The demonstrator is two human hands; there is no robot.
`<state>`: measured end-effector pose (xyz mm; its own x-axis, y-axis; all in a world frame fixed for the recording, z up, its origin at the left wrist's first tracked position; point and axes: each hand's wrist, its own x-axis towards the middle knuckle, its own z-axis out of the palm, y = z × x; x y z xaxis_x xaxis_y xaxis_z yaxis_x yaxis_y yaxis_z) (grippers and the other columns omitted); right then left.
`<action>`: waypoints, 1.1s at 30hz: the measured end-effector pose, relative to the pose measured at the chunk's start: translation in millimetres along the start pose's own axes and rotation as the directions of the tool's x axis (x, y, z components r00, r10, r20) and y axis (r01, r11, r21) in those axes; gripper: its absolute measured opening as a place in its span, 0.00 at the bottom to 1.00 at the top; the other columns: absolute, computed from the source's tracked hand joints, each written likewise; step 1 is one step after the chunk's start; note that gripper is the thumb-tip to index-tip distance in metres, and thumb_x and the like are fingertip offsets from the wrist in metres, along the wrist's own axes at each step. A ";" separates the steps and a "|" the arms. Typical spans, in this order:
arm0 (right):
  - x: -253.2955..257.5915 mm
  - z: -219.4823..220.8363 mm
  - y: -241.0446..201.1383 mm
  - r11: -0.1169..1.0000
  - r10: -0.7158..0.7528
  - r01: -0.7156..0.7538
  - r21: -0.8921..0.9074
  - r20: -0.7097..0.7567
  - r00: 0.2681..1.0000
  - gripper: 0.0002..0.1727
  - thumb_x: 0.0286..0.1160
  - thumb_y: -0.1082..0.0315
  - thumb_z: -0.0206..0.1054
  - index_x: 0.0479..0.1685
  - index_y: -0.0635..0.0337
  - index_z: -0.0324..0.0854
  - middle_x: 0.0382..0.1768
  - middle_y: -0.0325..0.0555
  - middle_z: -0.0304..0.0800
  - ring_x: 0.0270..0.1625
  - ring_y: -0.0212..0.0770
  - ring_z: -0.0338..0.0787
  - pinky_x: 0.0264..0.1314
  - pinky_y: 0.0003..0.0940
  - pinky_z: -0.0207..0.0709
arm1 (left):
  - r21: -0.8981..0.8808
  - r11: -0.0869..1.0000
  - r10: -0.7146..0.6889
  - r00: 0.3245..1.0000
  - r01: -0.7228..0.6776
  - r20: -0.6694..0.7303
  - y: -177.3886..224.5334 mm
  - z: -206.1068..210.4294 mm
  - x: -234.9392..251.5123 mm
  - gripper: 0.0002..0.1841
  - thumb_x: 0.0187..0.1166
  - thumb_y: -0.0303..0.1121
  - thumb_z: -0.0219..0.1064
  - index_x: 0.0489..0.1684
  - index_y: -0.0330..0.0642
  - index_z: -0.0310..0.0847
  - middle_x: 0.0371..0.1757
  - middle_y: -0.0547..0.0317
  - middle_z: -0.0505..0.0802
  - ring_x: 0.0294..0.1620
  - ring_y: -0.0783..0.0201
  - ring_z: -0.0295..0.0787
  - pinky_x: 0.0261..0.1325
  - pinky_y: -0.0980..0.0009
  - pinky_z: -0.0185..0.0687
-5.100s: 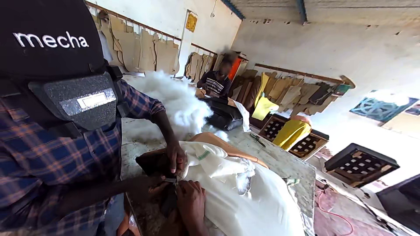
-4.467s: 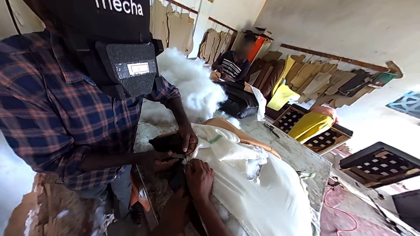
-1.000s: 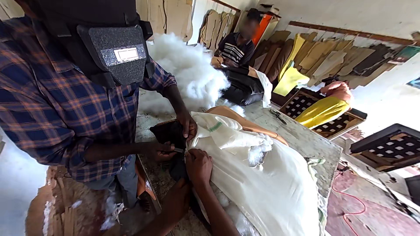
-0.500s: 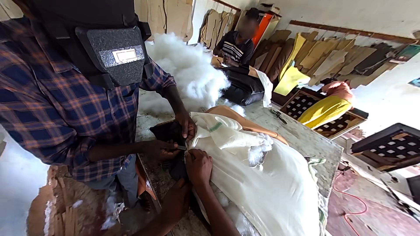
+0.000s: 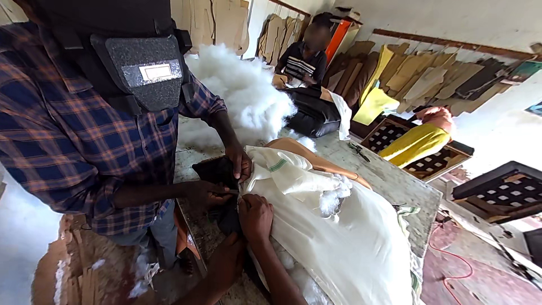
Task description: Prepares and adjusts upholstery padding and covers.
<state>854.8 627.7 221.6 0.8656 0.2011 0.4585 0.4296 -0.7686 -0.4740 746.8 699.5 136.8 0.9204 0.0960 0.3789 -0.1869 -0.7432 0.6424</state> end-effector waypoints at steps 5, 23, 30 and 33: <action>0.6 2.5 -0.1 1.000 0.004 -0.004 0.008 -0.012 1.000 0.10 0.81 0.55 0.68 0.40 0.46 0.93 0.38 0.37 0.93 0.45 0.44 0.89 0.51 0.53 0.76 | -0.011 1.000 0.004 1.000 -0.004 0.002 -0.8 -0.7 -0.3 0.14 0.79 0.33 0.61 0.53 0.51 0.92 0.50 0.60 0.91 0.48 0.66 0.90 0.50 0.67 0.89; -2.4 0.6 4.3 1.000 -0.022 0.022 -0.004 -0.003 1.000 0.08 0.81 0.57 0.67 0.40 0.45 0.91 0.39 0.36 0.93 0.45 0.43 0.89 0.51 0.53 0.78 | -0.270 0.938 -0.275 0.942 0.219 -0.191 -40.1 3.4 27.2 0.31 0.86 0.51 0.61 0.87 0.55 0.60 0.40 0.69 0.89 0.33 0.72 0.87 0.36 0.67 0.89; -1.8 0.5 2.6 1.000 -0.018 0.018 -0.001 -0.009 1.000 0.08 0.80 0.57 0.69 0.40 0.46 0.92 0.39 0.38 0.93 0.45 0.44 0.89 0.52 0.53 0.77 | -0.190 0.939 -0.325 0.924 0.288 -0.203 -32.0 15.4 35.4 0.32 0.83 0.54 0.63 0.86 0.57 0.65 0.42 0.69 0.90 0.34 0.72 0.87 0.37 0.67 0.88; -4.3 -0.1 3.3 1.000 -0.022 0.022 -0.001 -0.009 1.000 0.08 0.80 0.57 0.69 0.40 0.46 0.91 0.39 0.38 0.92 0.45 0.44 0.89 0.51 0.52 0.77 | -0.108 0.956 -0.288 0.943 0.273 -0.169 -31.3 17.1 32.4 0.34 0.84 0.51 0.61 0.92 0.70 0.58 0.58 0.63 0.90 0.43 0.68 0.89 0.43 0.62 0.90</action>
<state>852.5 624.3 218.1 0.8537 0.2126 0.4753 0.4483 -0.7644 -0.4633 788.3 714.6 117.6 0.8633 0.4166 0.2849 0.0354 -0.6130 0.7893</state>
